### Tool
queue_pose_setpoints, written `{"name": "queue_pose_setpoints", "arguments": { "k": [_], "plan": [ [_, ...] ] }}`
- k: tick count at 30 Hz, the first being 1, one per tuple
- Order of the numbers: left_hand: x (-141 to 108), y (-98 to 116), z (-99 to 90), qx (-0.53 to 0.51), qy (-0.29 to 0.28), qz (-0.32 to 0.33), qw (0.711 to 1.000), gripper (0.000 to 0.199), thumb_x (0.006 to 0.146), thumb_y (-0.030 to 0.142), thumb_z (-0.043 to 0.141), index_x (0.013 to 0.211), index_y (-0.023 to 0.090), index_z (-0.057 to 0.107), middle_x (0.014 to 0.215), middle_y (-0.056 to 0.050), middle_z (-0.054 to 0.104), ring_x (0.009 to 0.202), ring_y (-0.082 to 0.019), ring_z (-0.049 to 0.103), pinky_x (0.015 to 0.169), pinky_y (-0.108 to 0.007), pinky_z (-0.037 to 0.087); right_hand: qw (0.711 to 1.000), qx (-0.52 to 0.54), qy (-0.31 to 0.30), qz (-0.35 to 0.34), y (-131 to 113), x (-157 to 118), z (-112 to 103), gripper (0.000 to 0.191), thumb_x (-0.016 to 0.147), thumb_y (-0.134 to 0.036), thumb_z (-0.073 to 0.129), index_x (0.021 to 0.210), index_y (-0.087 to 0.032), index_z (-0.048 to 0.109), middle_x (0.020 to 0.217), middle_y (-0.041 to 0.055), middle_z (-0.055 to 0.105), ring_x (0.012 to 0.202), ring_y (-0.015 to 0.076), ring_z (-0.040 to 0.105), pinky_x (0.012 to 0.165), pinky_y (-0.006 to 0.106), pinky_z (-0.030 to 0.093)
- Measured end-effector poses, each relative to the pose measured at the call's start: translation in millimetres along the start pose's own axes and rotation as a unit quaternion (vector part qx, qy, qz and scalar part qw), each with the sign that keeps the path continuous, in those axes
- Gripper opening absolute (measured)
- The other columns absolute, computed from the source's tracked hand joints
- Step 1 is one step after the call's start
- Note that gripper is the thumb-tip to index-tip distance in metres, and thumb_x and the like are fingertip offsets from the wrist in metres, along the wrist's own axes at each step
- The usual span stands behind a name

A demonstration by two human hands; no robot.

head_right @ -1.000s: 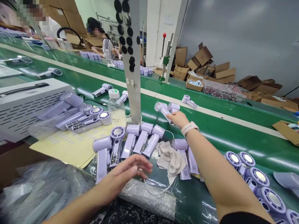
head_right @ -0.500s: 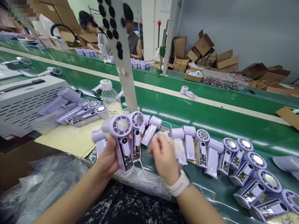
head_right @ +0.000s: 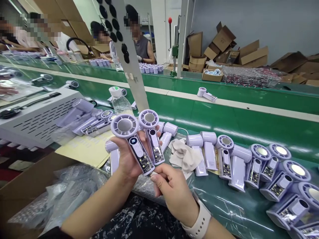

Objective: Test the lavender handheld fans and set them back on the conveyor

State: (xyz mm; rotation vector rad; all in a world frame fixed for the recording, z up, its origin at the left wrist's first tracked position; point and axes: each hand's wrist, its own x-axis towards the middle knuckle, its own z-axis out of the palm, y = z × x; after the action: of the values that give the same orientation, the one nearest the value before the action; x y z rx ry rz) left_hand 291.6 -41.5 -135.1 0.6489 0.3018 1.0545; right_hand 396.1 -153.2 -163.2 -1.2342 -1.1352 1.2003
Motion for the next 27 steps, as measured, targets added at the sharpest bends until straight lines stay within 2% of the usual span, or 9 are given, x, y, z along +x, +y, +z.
{"name": "queue_pose_setpoints", "arguments": {
  "k": [2,5,8,10,12,17,19,23,27],
  "plan": [
    [0.3,-6.4,2.1,0.004,-0.007,0.005,1.000,0.067,0.058,0.085,0.072,0.069,0.019,0.066,0.103,-0.007,0.076,0.094,-0.028,0.073,0.079,-0.038,0.062,0.999,0.022,0.033,-0.005,7.4,-0.8,5.8,0.036,0.096,-0.051,0.061,0.078,-0.020,0.059,0.050,-0.0061,0.051,0.048,0.0114,0.047,0.052,0.024,0.036],
    [-1.1,-15.2,2.6,0.017,0.004,0.054,0.998,0.064,0.059,0.083,0.073,0.070,0.020,0.068,0.092,-0.005,0.077,0.096,-0.030,0.074,0.085,-0.040,0.061,0.994,0.069,0.081,0.012,19.3,-1.5,12.7,0.042,0.098,-0.061,0.054,0.081,-0.022,0.054,0.047,-0.0101,0.040,0.041,0.0101,0.037,0.045,0.023,0.028],
    [-3.3,-19.1,2.3,0.027,0.004,0.084,0.996,0.064,0.059,0.083,0.074,0.070,0.020,0.069,0.092,-0.006,0.078,0.098,-0.030,0.073,0.087,-0.040,0.061,0.996,0.061,0.069,0.001,21.7,-2.0,11.1,0.042,0.101,-0.060,0.048,0.082,-0.023,0.053,0.051,-0.0078,0.044,0.047,0.0124,0.044,0.049,0.025,0.034],
    [-4.3,-18.0,2.7,0.016,-0.006,0.068,0.998,0.065,0.057,0.083,0.075,0.068,0.019,0.069,0.092,-0.007,0.077,0.097,-0.030,0.073,0.087,-0.041,0.061,0.999,-0.010,0.035,-0.037,17.0,-3.2,6.2,0.039,0.104,-0.055,0.047,0.083,-0.022,0.056,0.067,-0.0014,0.057,0.064,0.0155,0.055,0.062,0.027,0.041],
    [-4.5,-14.8,3.6,-0.016,-0.007,0.040,0.999,0.066,0.056,0.083,0.075,0.066,0.018,0.068,0.095,-0.007,0.077,0.096,-0.031,0.073,0.085,-0.042,0.062,0.993,-0.088,0.014,-0.080,11.1,-5.1,2.1,0.035,0.105,-0.048,0.046,0.087,-0.022,0.060,0.084,0.0025,0.063,0.079,0.0175,0.058,0.073,0.029,0.043],
    [-3.8,-4.1,4.4,-0.089,0.014,-0.008,0.996,0.063,0.058,0.080,0.077,0.065,0.018,0.066,0.106,-0.007,0.076,0.090,-0.026,0.073,0.077,-0.038,0.063,0.980,-0.109,0.034,-0.163,12.1,-6.7,4.3,0.034,0.107,-0.043,0.041,0.084,-0.022,0.055,0.088,0.0028,0.061,0.080,0.0171,0.056,0.071,0.028,0.043],
    [-3.9,-0.7,3.3,-0.089,0.010,-0.009,0.996,0.063,0.058,0.080,0.077,0.064,0.018,0.066,0.104,-0.008,0.076,0.089,-0.027,0.073,0.078,-0.038,0.062,0.985,-0.090,0.052,-0.138,16.7,-5.4,7.0,0.036,0.106,-0.044,0.044,0.082,-0.022,0.055,0.084,0.0025,0.061,0.077,0.0163,0.057,0.070,0.027,0.044],
    [-4.6,-0.6,-1.0,-0.050,-0.031,0.020,0.998,0.065,0.056,0.082,0.076,0.062,0.018,0.067,0.103,-0.008,0.076,0.089,-0.028,0.074,0.081,-0.040,0.062,0.996,0.007,0.084,-0.030,21.7,-2.7,13.2,0.042,0.104,-0.053,0.048,0.076,-0.022,0.052,0.056,-0.0053,0.049,0.051,0.0118,0.049,0.054,0.025,0.039],
    [-7.5,-12.0,-7.3,-0.003,-0.034,0.069,0.997,0.068,0.057,0.086,0.072,0.064,0.018,0.070,0.103,-0.008,0.077,0.091,-0.025,0.073,0.083,-0.034,0.062,0.989,0.092,0.120,0.006,24.3,-3.0,22.9,0.047,0.100,-0.062,0.051,0.074,-0.023,0.046,0.046,-0.0100,0.038,0.042,0.0095,0.039,0.045,0.022,0.031]
  ]
}}
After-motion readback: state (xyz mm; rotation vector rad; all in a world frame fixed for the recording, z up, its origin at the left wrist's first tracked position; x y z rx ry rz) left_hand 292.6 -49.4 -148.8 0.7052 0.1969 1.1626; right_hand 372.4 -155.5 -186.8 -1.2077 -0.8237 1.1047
